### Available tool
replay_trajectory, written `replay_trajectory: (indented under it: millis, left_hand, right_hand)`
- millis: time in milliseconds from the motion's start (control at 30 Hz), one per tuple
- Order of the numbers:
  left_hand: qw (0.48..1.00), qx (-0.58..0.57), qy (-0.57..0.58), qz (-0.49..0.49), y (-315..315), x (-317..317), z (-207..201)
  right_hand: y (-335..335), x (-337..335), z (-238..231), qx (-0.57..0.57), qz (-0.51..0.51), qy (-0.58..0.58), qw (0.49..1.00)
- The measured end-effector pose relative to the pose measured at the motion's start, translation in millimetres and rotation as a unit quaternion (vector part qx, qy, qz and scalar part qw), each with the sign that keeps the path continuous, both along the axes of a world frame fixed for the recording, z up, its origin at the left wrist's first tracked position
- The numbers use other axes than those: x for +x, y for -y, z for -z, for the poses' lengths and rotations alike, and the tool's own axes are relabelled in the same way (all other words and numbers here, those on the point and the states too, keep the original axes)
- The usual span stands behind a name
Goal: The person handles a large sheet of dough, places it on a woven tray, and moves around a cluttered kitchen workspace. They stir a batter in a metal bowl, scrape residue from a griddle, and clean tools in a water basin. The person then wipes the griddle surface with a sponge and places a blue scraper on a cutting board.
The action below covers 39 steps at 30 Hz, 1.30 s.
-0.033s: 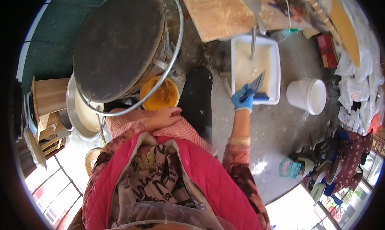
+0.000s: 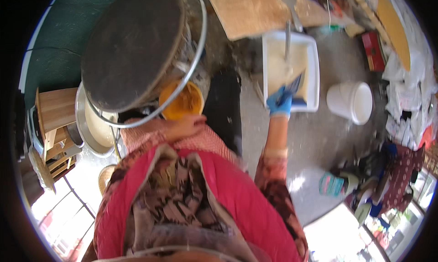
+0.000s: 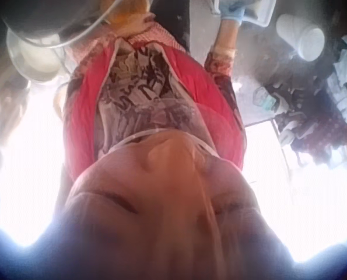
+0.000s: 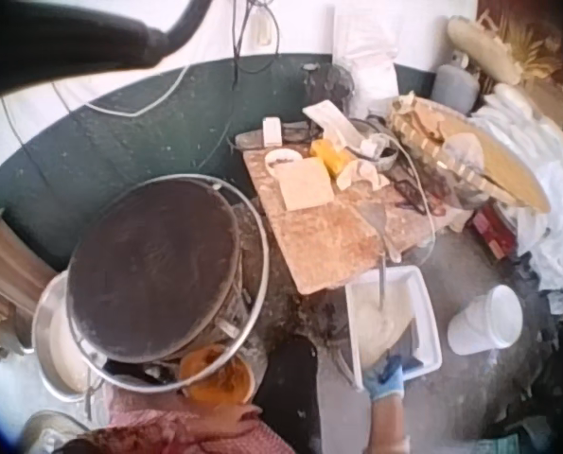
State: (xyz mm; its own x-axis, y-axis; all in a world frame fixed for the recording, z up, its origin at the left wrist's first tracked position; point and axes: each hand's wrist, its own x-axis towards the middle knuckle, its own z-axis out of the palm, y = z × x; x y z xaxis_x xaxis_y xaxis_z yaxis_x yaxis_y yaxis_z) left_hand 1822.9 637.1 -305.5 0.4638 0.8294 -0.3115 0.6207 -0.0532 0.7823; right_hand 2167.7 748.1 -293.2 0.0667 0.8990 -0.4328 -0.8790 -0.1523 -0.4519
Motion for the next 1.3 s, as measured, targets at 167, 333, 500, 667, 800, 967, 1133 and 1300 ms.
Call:
replay_trajectory:
  millis: [167, 333, 500, 667, 800, 967, 1133, 1300]
  left_hand:
    - [0.997, -0.06, 0.047, -0.022, -0.3, 2.9, 1.1]
    - [0.992, -0.116, 0.048, -0.025, -4.1, 2.0, 1.0]
    - [0.998, -0.068, 0.015, -0.005, -2.2, -3.2, -3.8]
    - [0.996, -0.062, 0.052, -0.024, -7.0, 0.0, 6.0]
    - [0.993, -0.097, 0.058, -0.035, -3.2, 3.7, 4.0]
    - [0.996, -0.082, 0.04, 0.0, -5.9, -1.9, -4.7]
    - [0.996, -0.083, 0.01, 0.006, 1.8, -3.1, -7.9]
    - [0.994, -0.081, 0.066, -0.009, -1.2, 2.6, 1.1]
  right_hand:
    - [5.4, 46.8, -90.1, 0.283, -0.044, 0.012, 0.958]
    - [17.8, 23.2, -74.2, 0.147, 0.247, 0.507, 0.813]
    - [30.8, -22.2, 69.2, -0.114, 0.002, -0.092, 0.989]
    - [10.5, 44.9, -38.9, 0.117, -0.023, -0.044, 0.992]
    - [9.7, 51.3, -117.0, 0.387, 0.07, 0.264, 0.881]
    - [18.7, -16.7, 24.0, -0.212, 0.138, -0.078, 0.964]
    - [35.9, -5.1, 57.2, -0.205, -0.03, 0.145, 0.968]
    - [3.2, -10.2, -12.7, -0.043, 0.108, 0.268, 0.956]
